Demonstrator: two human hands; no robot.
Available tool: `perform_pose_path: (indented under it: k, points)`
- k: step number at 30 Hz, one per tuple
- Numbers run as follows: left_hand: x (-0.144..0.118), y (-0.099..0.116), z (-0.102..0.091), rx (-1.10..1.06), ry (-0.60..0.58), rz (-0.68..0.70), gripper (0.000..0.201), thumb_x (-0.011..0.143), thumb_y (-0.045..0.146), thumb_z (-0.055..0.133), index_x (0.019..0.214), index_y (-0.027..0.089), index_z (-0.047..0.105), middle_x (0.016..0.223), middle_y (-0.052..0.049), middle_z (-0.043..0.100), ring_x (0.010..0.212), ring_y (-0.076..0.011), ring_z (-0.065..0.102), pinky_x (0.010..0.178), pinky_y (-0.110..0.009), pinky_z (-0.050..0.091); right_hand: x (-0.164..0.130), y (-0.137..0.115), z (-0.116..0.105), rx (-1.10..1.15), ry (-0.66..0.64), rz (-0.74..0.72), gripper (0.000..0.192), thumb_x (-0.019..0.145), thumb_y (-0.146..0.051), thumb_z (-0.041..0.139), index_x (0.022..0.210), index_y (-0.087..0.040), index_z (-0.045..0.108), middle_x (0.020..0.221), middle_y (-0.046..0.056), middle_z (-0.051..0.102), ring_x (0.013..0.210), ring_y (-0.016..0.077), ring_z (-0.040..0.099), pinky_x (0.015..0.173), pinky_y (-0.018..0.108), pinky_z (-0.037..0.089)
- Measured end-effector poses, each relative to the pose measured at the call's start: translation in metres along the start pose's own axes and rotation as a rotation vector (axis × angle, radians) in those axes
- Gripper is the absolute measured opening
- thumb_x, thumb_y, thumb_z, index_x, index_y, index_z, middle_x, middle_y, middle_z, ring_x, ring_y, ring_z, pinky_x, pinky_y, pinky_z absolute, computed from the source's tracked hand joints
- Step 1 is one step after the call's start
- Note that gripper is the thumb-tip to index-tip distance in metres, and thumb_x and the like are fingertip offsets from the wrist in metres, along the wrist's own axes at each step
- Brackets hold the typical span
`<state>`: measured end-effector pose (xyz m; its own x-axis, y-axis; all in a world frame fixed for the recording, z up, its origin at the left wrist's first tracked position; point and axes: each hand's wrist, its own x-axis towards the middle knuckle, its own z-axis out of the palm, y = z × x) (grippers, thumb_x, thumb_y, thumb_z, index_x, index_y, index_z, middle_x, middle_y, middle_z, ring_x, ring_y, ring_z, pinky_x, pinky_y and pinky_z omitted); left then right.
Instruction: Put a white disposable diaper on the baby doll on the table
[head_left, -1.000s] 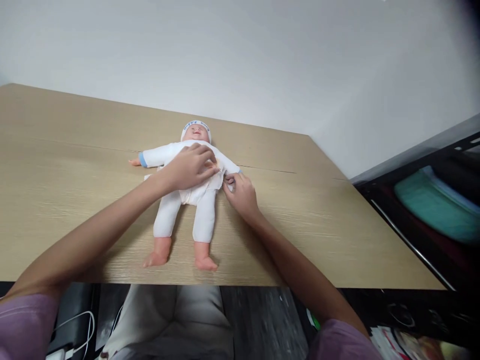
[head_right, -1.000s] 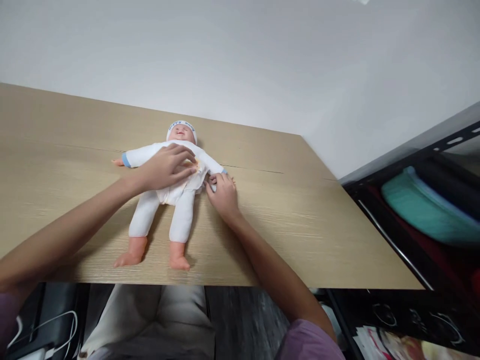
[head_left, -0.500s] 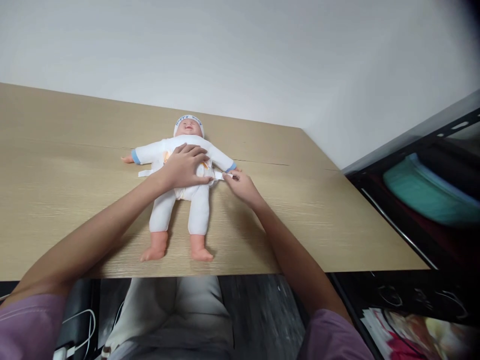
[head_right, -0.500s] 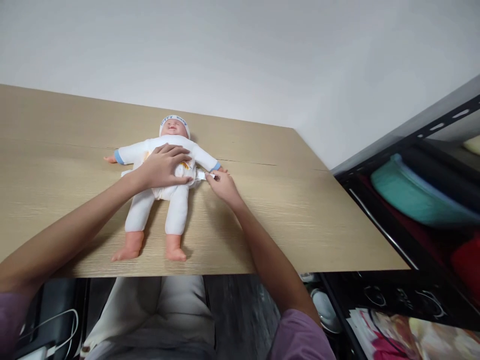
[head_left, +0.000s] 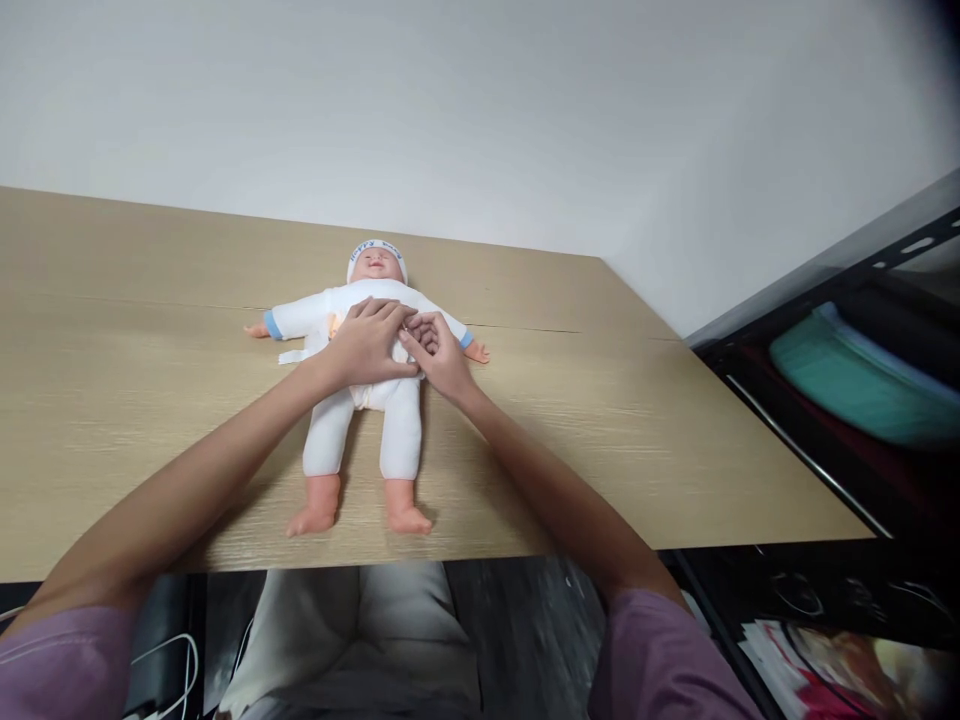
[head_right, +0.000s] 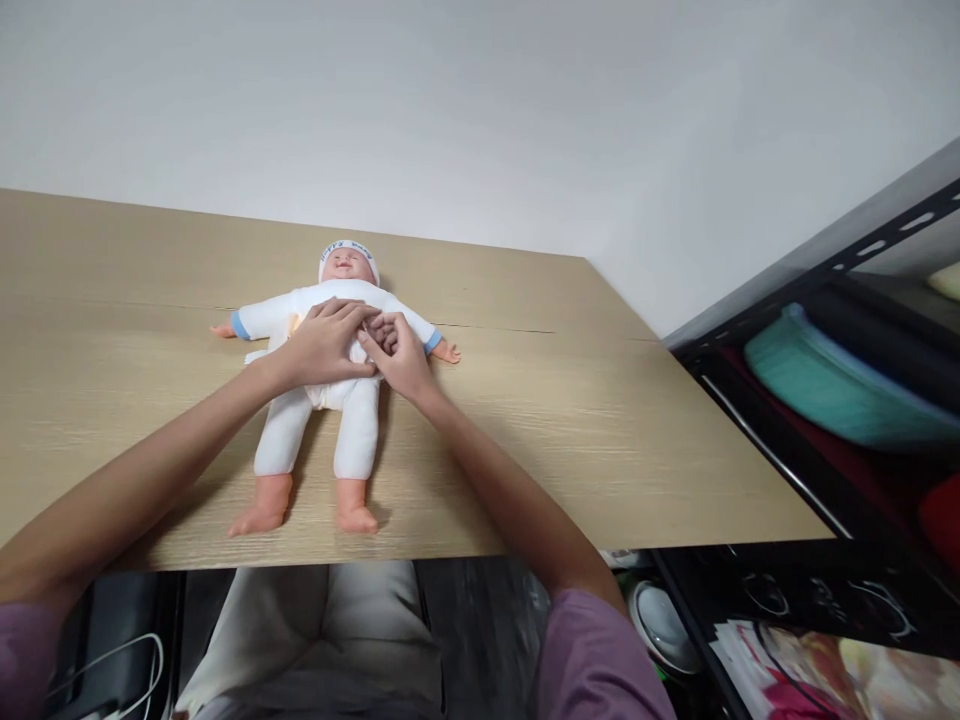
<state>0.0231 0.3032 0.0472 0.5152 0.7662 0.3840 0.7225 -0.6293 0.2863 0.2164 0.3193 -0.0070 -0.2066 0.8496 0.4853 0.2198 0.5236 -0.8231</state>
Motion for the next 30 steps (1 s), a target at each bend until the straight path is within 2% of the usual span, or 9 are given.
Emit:
perform_pose_path:
  k: [2, 4, 6, 10, 13, 15, 20, 25, 30]
  points:
    - [0.001, -0.004, -0.003, -0.06, -0.015, 0.018, 0.087, 0.083, 0.049, 0.085, 0.159, 0.018, 0.056, 0.163, -0.02, 0.066, 0.154, -0.0471, 0.053, 0.13, -0.066, 0.041, -0.014, -0.002, -0.003, -0.103, 0.03, -0.154, 0.039, 0.108, -0.057, 0.066, 0.129, -0.025, 0.07, 0.122, 0.009, 0.071, 0.109, 0.0244, 0.069, 0.103, 0.042, 0.059]
    - [0.002, -0.009, -0.01, -0.161, -0.049, 0.042, 0.103, 0.081, 0.052, 0.089, 0.168, 0.016, 0.046, 0.167, -0.023, 0.062, 0.156, -0.0477, 0.052, 0.128, -0.065, 0.044, -0.025, -0.005, -0.008, -0.236, 0.01, -0.289, 0.042, 0.115, -0.05, 0.055, 0.143, -0.025, 0.072, 0.141, 0.014, 0.07, 0.135, 0.0294, 0.066, 0.124, 0.05, 0.051]
    - [-0.001, -0.017, -0.02, -0.301, -0.079, 0.054, 0.108, 0.085, 0.056, 0.088, 0.174, 0.017, 0.039, 0.17, -0.023, 0.058, 0.156, -0.0443, 0.055, 0.127, -0.06, 0.048, -0.031, -0.006, -0.011, -0.349, -0.027, -0.355, 0.048, 0.119, -0.047, 0.044, 0.154, -0.027, 0.071, 0.153, 0.015, 0.068, 0.148, 0.0316, 0.061, 0.132, 0.055, 0.045]
    - [-0.021, -0.048, -0.03, -0.382, 0.059, -0.028, 0.061, 0.11, 0.055, 0.062, 0.161, 0.022, 0.056, 0.164, -0.017, 0.064, 0.149, -0.0349, 0.063, 0.125, -0.052, 0.051, -0.031, -0.008, -0.013, -0.473, -0.087, -0.401, 0.056, 0.121, -0.047, 0.037, 0.167, -0.029, 0.063, 0.17, 0.013, 0.061, 0.159, 0.0325, 0.054, 0.136, 0.057, 0.041]
    - [-0.047, -0.079, -0.026, -0.173, 0.227, -0.106, 0.046, 0.112, 0.047, 0.053, 0.148, 0.021, 0.065, 0.152, -0.017, 0.071, 0.142, -0.036, 0.064, 0.126, -0.058, 0.048, -0.029, -0.007, -0.014, -0.528, -0.145, -0.414, 0.059, 0.122, -0.048, 0.033, 0.174, -0.03, 0.056, 0.172, 0.01, 0.062, 0.16, 0.0318, 0.055, 0.138, 0.058, 0.038]
    - [-0.066, -0.095, -0.025, -0.037, 0.244, -0.132, 0.042, 0.11, 0.042, 0.052, 0.143, 0.02, 0.067, 0.148, -0.018, 0.072, 0.139, -0.038, 0.062, 0.124, -0.06, 0.047, -0.029, -0.006, -0.015, -0.559, -0.15, -0.427, 0.06, 0.122, -0.049, 0.031, 0.175, -0.03, 0.054, 0.172, 0.01, 0.062, 0.16, 0.0316, 0.056, 0.14, 0.059, 0.035]
    - [-0.097, -0.105, -0.035, 0.155, 0.186, -0.222, 0.035, 0.112, 0.046, 0.049, 0.126, 0.022, 0.07, 0.13, -0.017, 0.076, 0.125, -0.0381, 0.063, 0.117, -0.058, 0.049, -0.03, -0.012, -0.018, -0.561, -0.118, -0.463, 0.056, 0.122, -0.044, 0.034, 0.17, -0.028, 0.058, 0.167, 0.011, 0.067, 0.156, 0.0319, 0.06, 0.138, 0.059, 0.036]
    - [-0.105, -0.104, -0.031, 0.239, 0.009, -0.301, 0.036, 0.108, 0.053, 0.051, 0.105, 0.022, 0.068, 0.115, -0.019, 0.076, 0.115, -0.0406, 0.064, 0.108, -0.058, 0.05, -0.015, -0.044, -0.005, -0.553, -0.002, -0.452, 0.039, 0.118, -0.044, 0.051, 0.142, -0.025, 0.076, 0.142, 0.015, 0.074, 0.133, 0.0344, 0.067, 0.12, 0.056, 0.05]
    - [-0.105, -0.114, -0.025, 0.06, -0.001, -0.371, 0.033, 0.093, 0.056, 0.061, 0.082, 0.025, 0.062, 0.091, -0.013, 0.073, 0.09, -0.0331, 0.064, 0.091, -0.047, 0.052, 0.023, -0.084, 0.03, -0.5, -0.241, -0.415, 0.026, 0.115, -0.043, 0.063, 0.129, -0.025, 0.076, 0.117, 0.009, 0.072, 0.111, 0.0295, 0.068, 0.106, 0.045, 0.054]
